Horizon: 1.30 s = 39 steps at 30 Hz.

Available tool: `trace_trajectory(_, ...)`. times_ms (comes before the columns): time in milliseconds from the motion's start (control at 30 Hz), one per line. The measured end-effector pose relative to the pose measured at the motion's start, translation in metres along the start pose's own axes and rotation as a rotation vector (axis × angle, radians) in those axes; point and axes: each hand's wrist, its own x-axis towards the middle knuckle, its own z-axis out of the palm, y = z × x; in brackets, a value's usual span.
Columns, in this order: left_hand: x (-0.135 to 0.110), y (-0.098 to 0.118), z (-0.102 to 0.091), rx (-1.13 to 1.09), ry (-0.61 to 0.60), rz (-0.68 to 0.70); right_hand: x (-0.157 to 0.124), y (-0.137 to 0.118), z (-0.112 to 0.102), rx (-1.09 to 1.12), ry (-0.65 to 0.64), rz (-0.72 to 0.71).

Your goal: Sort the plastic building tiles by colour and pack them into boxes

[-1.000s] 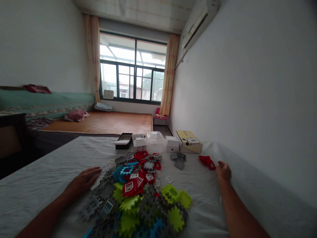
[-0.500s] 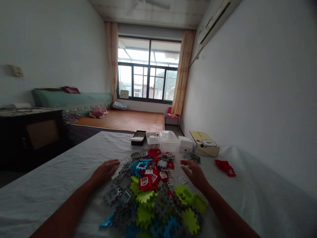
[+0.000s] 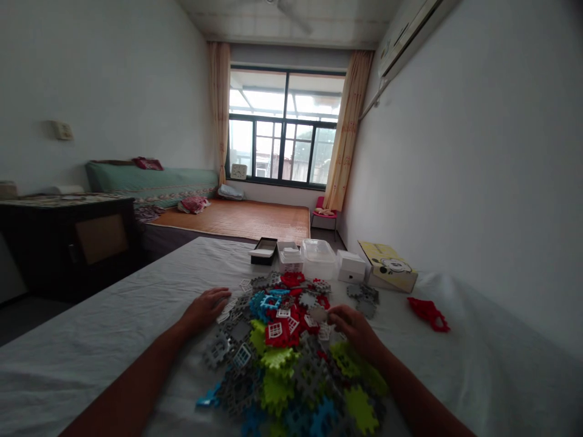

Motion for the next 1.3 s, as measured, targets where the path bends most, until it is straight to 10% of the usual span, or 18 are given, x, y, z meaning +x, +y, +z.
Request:
trace_trajectory(200,0.000,-0.002,0.002,-0.017,0.003,-0.002,0.006,0.019,-0.004,0.162,0.063,0.128)
trace_trajectory(467,0.002,-0.003,0.001,0.016,-0.009,0.012,0.005,0.031,-0.018,-0.146,0.219,0.074)
trace_trajectory(1133,0.002,-0.008,0.002,-0.043,-0.012,0.002,0.003,0.023,-0.002,-0.375,0.083,-0.047)
trace_trajectory(1300,0.004,-0.012,0.004,-0.038,-0.011,0.012,0.011,0.030,-0.034,-0.391,0.416,-0.034)
